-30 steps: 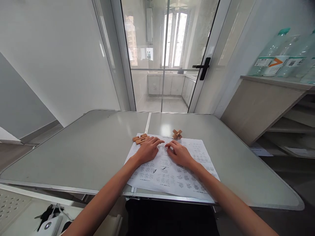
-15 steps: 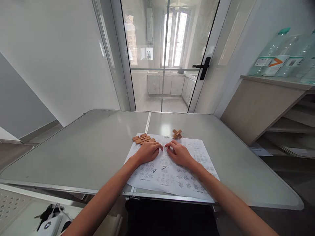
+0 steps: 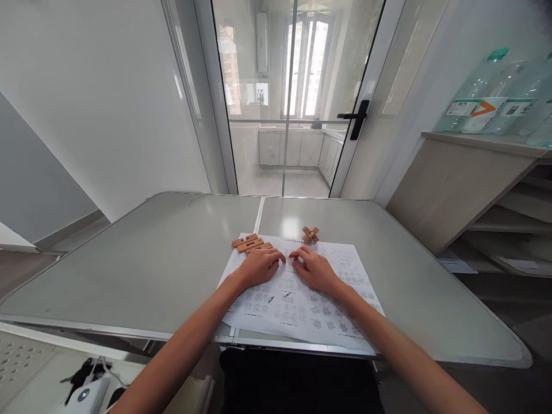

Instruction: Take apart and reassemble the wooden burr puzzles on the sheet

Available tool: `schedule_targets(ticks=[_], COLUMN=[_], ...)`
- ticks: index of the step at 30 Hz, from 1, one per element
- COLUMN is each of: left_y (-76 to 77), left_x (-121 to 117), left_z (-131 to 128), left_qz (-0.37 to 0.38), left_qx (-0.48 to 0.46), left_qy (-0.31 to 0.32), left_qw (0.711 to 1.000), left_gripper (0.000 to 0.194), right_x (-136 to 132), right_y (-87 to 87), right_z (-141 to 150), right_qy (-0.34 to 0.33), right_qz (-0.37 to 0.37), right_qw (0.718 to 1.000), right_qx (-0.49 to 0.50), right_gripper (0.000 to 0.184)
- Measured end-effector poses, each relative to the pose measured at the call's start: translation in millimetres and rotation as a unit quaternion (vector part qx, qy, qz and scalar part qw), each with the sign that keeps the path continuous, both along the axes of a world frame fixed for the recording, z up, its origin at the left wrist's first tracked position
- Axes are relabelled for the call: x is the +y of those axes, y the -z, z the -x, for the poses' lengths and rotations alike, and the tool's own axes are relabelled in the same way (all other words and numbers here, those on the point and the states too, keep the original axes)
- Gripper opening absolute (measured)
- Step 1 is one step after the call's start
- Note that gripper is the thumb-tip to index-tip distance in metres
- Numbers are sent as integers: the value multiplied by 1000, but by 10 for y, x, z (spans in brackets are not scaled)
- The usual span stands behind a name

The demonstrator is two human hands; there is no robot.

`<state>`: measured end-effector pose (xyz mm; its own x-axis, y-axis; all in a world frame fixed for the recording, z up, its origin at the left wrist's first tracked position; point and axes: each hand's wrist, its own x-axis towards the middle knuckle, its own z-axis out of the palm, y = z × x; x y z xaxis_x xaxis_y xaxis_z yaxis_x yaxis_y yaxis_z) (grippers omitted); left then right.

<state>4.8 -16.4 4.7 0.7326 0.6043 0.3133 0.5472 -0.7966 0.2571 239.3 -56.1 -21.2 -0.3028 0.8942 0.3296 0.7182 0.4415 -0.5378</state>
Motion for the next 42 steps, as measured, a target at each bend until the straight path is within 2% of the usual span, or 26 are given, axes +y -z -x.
schedule_targets(ticks=[12,20,23,26,31,37,42], left_y=[-19,-25,-26,-23,-30,-45,-26], left_x=[-13,-10,-12,-11,-11,-15,-7], left_z=[-3,-7,-6,-5,-11,-11,-3], left_qz=[-2,2,3,4,7,5,4], left_qx=[2,2,1,1,-2,3,0], left_qy=[-5,-3,-3,-1,3,5,4], left_qw=[1000,1000,1000,1000,1000,1000,1000], left_gripper=[33,33,32,32,31,32,32], right_x=[16,36,36,50,86,75,111], right_y=[19,12,-20,-49,-68,-117,-106], right_z=[-13,-3,-5,-35,-77,-84,-122], right_qy=[-3,23,54,73,69,69,74], right_qz=[4,51,64,117,185,201,208], right_qw=[1000,990,969,933,884,861,855], right_qx=[14,132,231,331,423,462,468], right_gripper=[20,53,58,60,63,65,62])
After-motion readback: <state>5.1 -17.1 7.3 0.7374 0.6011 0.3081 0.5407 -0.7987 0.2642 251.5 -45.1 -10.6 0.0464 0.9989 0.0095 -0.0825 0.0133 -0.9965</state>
